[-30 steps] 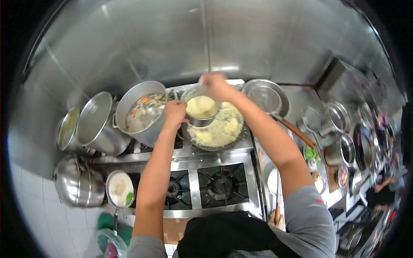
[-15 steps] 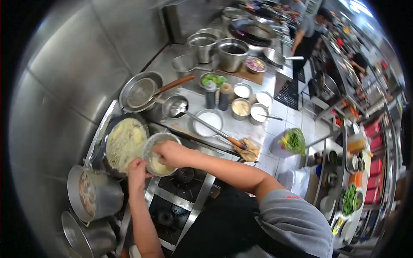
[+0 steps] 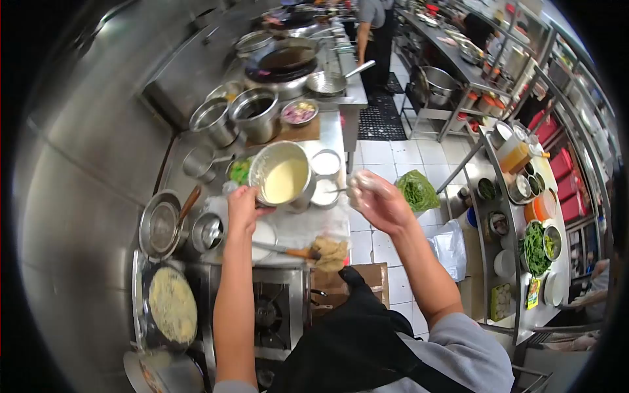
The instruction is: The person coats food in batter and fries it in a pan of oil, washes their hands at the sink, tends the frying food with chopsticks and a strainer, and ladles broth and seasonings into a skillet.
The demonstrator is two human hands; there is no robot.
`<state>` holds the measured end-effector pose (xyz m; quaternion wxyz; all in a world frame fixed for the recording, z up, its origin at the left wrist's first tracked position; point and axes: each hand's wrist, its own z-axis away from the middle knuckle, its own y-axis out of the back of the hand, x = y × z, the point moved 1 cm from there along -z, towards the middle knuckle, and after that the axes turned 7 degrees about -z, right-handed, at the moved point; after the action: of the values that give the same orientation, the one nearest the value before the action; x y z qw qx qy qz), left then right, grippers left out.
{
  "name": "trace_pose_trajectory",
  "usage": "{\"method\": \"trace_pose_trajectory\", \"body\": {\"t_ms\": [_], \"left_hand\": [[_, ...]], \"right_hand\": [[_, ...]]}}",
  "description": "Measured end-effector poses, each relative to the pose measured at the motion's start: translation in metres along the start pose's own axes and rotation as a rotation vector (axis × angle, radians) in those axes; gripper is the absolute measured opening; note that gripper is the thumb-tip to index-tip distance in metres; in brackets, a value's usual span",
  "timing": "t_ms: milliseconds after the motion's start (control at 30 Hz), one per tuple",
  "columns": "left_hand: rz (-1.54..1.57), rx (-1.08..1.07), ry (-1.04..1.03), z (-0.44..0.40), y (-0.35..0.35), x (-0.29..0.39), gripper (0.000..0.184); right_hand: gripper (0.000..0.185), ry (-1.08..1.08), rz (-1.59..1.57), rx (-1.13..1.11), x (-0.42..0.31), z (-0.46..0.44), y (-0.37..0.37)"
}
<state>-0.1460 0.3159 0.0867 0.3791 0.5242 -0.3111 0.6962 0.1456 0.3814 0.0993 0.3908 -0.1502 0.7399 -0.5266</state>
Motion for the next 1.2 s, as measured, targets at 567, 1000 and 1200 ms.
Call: {"method": "trace_pose_trajectory", "body": {"t_ms": [567,1000,1200], "left_hand": [[-0.378,0.042,0.191,-0.37,-0.048,-0.107,0.025],[-0.654,0.116,0.265,-0.388,-0.036,-0.109,0.034],[-1.034,0.066,-0.624,-0.302,-0.089,-0.037,0.026]], "right_hand": [[0.013,0.216,0.036,1.141,-0.058,0.299,0.212],[0.01,0.277,-0.155,1.481,0.056,0.5,0.247],[0.011,0.51,-0.315,1.589,0.11,0.587,0.194]]}}
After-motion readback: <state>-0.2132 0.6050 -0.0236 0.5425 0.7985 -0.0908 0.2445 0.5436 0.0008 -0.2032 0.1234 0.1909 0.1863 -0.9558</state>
